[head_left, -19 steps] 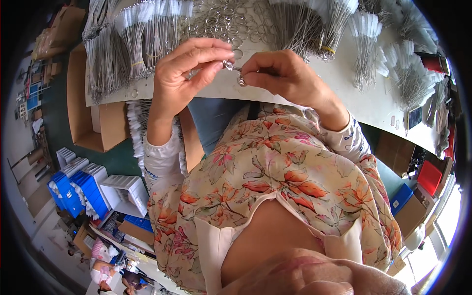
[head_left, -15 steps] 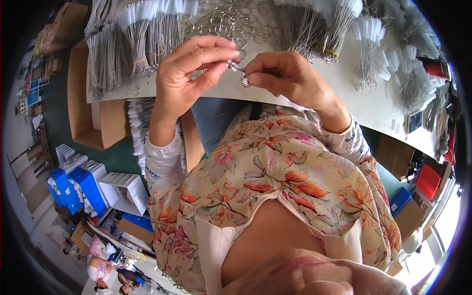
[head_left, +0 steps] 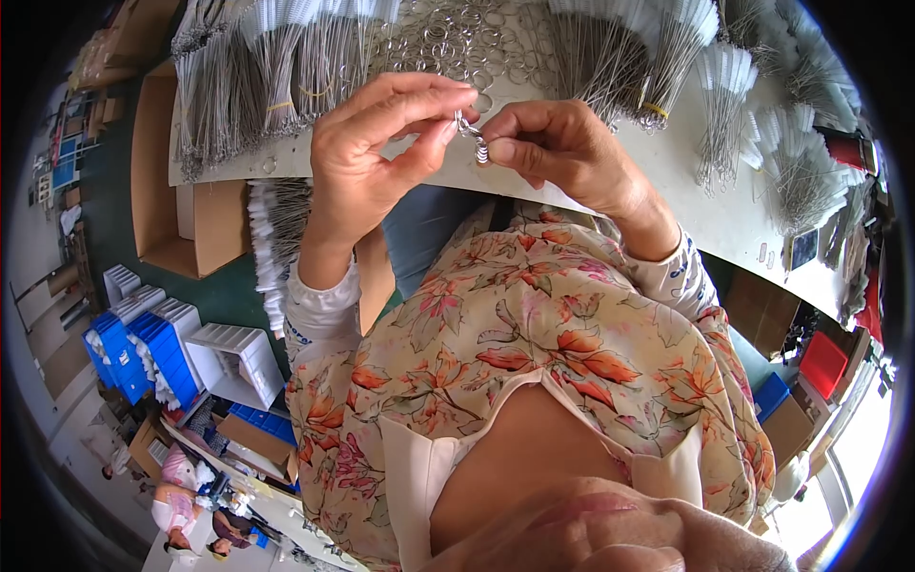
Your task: Assembling wire-handle cleaning brushes by attaching metal rings to the handles.
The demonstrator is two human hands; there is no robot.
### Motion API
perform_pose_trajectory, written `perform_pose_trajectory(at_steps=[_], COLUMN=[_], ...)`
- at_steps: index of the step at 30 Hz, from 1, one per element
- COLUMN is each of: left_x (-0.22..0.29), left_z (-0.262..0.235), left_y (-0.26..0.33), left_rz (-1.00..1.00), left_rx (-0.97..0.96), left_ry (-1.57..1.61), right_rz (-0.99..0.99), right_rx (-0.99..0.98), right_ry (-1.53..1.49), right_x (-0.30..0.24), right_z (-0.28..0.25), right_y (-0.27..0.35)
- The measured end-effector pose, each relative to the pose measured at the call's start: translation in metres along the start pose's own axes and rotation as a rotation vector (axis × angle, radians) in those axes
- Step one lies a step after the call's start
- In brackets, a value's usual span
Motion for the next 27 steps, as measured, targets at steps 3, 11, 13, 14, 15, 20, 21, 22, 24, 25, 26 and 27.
perform_pose_trajectory(at_steps=[3,11,13,14,15,20,21,22,24,25,26,27], left_x=[0.011,0.028,0.028,0.029,0.028,0.032,0.035,0.036,0.039,0.04,0.042,0.044], left_z=[0.002,-0.002,-0.004,-0.005,-0.006,-0.012,-0.013,-0.014,-0.014,-0.013,-0.012,-0.01], left_y=[-0.002,-0.009,-0.01,-0.011,-0.012,-0.018,-0.019,-0.02,-0.022,-0.023,-0.024,-0.025], left_rz=[0.025,0.19,0.182,0.179,0.17,0.156,0.152,0.146,0.13,0.119,0.115,0.128], left_rx=[0.115,0.234,0.258,0.259,0.259,0.231,0.186,0.142,0.134,0.118,0.12,0.125], left_ry=[-0.006,-0.293,-0.322,-0.324,-0.292,-0.209,-0.218,-0.227,-0.254,-0.273,-0.281,-0.288], right_rz=[-0.017,-0.178,-0.221,-0.221,-0.202,-0.215,-0.192,-0.17,-0.224,-0.215,-0.205,-0.209], right_rx=[-0.051,0.139,0.18,0.177,0.178,0.151,0.165,0.178,0.157,0.117,0.077,0.074], right_ry=[-0.16,-0.119,-0.023,-0.025,-0.035,-0.02,0.003,0.026,0.032,-0.037,-0.105,-0.108], right_x=[-0.006,-0.051,-0.052,-0.053,-0.053,-0.053,-0.053,-0.052,-0.052,-0.053,-0.053,-0.051], right_z=[0.002,0.001,0.002,0.001,0.0,-0.003,-0.003,-0.004,-0.006,-0.008,-0.009,-0.011], right_y=[0.0,-0.008,-0.01,-0.011,-0.012,-0.012,-0.01,-0.009,-0.008,-0.007,-0.006,-0.006])
Point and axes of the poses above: each hand's wrist, its own y-axis away from the middle knuckle, its own z-axis out of the palm, x = y × z, the point moved 3 cm from there along -y, towards the middle knuckle, and after that the axes turned 14 degrees about -x, right-handed, at the moved point
